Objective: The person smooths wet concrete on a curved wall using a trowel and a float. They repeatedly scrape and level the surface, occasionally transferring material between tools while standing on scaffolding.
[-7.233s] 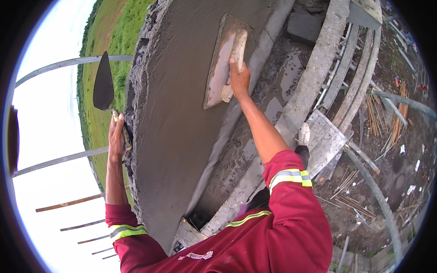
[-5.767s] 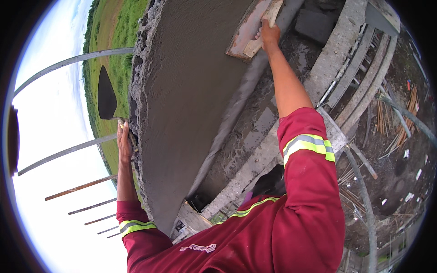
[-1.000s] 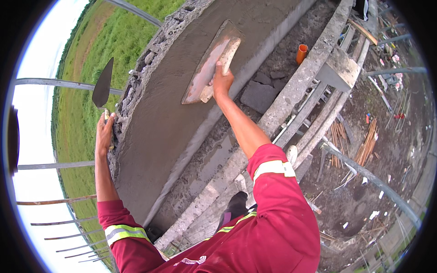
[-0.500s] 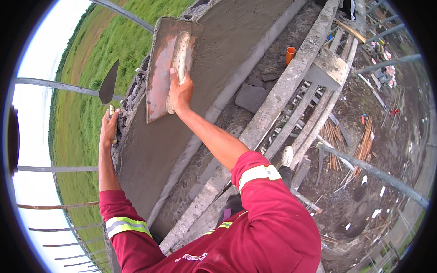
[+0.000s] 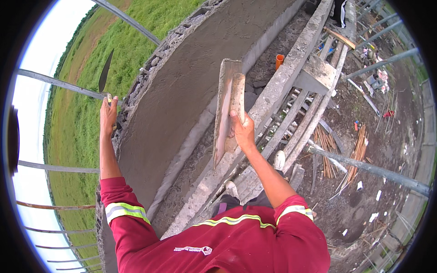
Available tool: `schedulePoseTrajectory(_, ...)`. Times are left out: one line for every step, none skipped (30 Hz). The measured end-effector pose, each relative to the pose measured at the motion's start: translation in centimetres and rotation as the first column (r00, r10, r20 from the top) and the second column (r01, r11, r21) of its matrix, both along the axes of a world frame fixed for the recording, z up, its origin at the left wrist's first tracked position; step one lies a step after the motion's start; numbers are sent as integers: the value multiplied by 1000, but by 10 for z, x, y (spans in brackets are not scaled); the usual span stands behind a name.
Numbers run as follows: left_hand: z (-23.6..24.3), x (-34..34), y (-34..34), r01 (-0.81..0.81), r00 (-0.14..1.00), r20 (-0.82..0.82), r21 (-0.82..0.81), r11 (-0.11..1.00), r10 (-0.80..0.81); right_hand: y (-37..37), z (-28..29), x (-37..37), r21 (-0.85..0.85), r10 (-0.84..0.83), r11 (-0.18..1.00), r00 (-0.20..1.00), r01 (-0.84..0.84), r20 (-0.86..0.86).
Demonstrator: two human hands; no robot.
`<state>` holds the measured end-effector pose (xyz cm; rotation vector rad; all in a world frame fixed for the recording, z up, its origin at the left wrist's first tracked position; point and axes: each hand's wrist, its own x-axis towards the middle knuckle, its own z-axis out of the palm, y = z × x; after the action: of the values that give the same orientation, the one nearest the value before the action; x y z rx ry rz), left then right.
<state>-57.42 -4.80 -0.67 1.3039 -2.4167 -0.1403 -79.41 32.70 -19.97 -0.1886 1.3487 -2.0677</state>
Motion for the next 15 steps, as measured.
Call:
schedulePoseTrajectory(4,-17,5,-38,999,-31,-120,992,35,28,-12,-17,114,-39,992,996,48,-84)
schedulePoseTrajectory(12,-36,6,16,1000,-12,-153,988,-18,58,-23,-34,246,-47,966,988,83,-146)
schedulePoseTrajectory(21,-59,5,57,998,12,-194,979,-56,85,-33,-52,305,-27,948,974,97,-224)
schedulePoseTrajectory(27,-81,6,86,995,-37,-66,994,-89,111,-42,-64,422,-14,892,946,158,-325)
schedulePoseTrajectory(31,-107,4,179,977,-122,14,984,-176,136,-50,-75,510,17,833,911,215,-413)
schedulePoseTrajectory(29,-135,2,180,980,-114,131,975,-165,161,-56,-82,535,74,789,817,302,-571)
schedulePoseTrajectory(28,-163,-3,266,959,-150,175,948,-242,185,-59,-85,521,120,759,704,390,-700)
schedulePoseTrajectory(22,-187,-8,192,980,-72,124,973,-185,208,-59,-86,611,195,668,692,425,-695)
schedulePoseTrajectory(13,-209,-14,155,988,-2,38,987,-155,232,-57,-83,664,249,589,678,461,-692)
schedulePoseTrajectory(4,-225,-23,136,990,7,113,984,-138,252,-56,-73,707,293,512,674,489,-678)
schedulePoseTrajectory(-4,-237,-36,124,991,24,183,975,-130,271,-53,-62,736,313,450,682,507,-661)
schedulePoseTrajectory(-13,-246,-49,107,991,56,253,962,-124,293,-48,-51,760,323,394,696,518,-642)
schedulePoseTrajectory(-24,-254,-60,80,995,33,274,959,-92,310,-46,-44,765,329,364,695,532,-639)
schedulePoseTrajectory(-36,-257,-72,60,998,5,322,945,-65,321,-48,-38,814,333,289,744,504,-579)
schedulePoseTrajectory(-48,-258,-82,22,1000,-3,313,949,-22,332,-52,-33,847,330,235,780,477,-531)
